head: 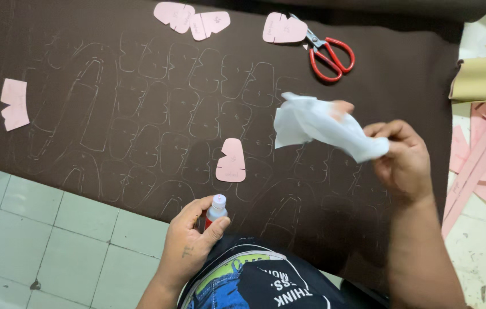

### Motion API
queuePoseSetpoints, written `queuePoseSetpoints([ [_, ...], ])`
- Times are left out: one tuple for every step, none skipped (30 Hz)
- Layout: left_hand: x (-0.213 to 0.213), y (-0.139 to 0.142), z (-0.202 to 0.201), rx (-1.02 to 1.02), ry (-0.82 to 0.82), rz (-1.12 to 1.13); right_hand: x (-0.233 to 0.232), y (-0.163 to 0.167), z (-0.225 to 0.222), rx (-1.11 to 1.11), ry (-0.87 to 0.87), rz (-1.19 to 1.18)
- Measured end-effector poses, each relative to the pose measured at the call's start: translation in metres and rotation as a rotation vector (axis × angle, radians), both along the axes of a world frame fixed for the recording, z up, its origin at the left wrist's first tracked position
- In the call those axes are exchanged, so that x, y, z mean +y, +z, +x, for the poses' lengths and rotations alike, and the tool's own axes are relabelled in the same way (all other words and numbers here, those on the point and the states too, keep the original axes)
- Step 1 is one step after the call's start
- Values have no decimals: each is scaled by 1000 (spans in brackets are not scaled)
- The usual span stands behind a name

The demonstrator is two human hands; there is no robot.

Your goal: The person places pink paper pattern pieces on a large sheet of brown leather, aligns and smooths them flat, and traces around the pattern edges with a pen to mark cutting outlines. They then pick up a small bottle, apply liquid from it onto a pattern piece, and wipe with a tissue.

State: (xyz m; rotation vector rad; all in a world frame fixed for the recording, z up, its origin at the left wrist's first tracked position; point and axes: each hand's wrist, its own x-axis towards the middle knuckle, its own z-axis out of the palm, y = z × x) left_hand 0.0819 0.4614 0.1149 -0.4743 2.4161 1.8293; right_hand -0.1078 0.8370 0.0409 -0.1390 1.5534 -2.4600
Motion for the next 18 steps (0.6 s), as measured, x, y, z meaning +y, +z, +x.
queuePoseSetpoints([
  [0, -1, 0, 3, -7, 7, 10, -2, 4, -64, -53, 182],
  [0, -2, 1, 4, -14, 16, 18, -5, 7, 7, -1, 463],
  [1, -3, 1, 4, -20, 24, 24, -10, 9, 78, 54, 744],
  [2, -4, 2, 2, -22, 32, 30, -14, 14, 146, 113, 1023],
  [4, -5, 3, -3, -24, 39, 34, -18, 20, 173, 97, 1190],
  [5, -6, 4, -8, -28, 47, 36, -22, 27, 199, 80, 1357],
  [6, -6, 5, -9, -36, 37, 37, -25, 33, 228, 60, 1523],
  [8, -7, 6, -9, -43, 28, 38, -26, 38, 215, -9, 1516],
  [9, -7, 6, -7, -48, 16, 38, -27, 42, 203, -77, 1506],
  [10, -6, 6, -9, -53, 19, 36, -27, 45, 192, -145, 1494],
  [11, -5, 6, -14, -59, 22, 33, -25, 48, 209, -167, 1421],
  [12, -5, 6, -16, -64, 24, 30, -23, 48, 227, -190, 1346],
  [13, -4, 4, -23, -65, 5, 26, -21, 46, 250, -215, 1270],
  [14, -4, 4, -33, -66, -14, 23, -18, 44, 259, -182, 1241],
  [16, -3, 4, -45, -66, -32, 19, -14, 42, 265, -148, 1212],
  [17, -3, 2, -47, -62, -15, 15, -11, 40, 274, -115, 1182],
  [19, -3, 1, -47, -57, 2, 11, -9, 38, 302, -109, 1205],
  [21, -3, 0, -48, -50, 19, 6, -8, 37, 331, -101, 1226],
])
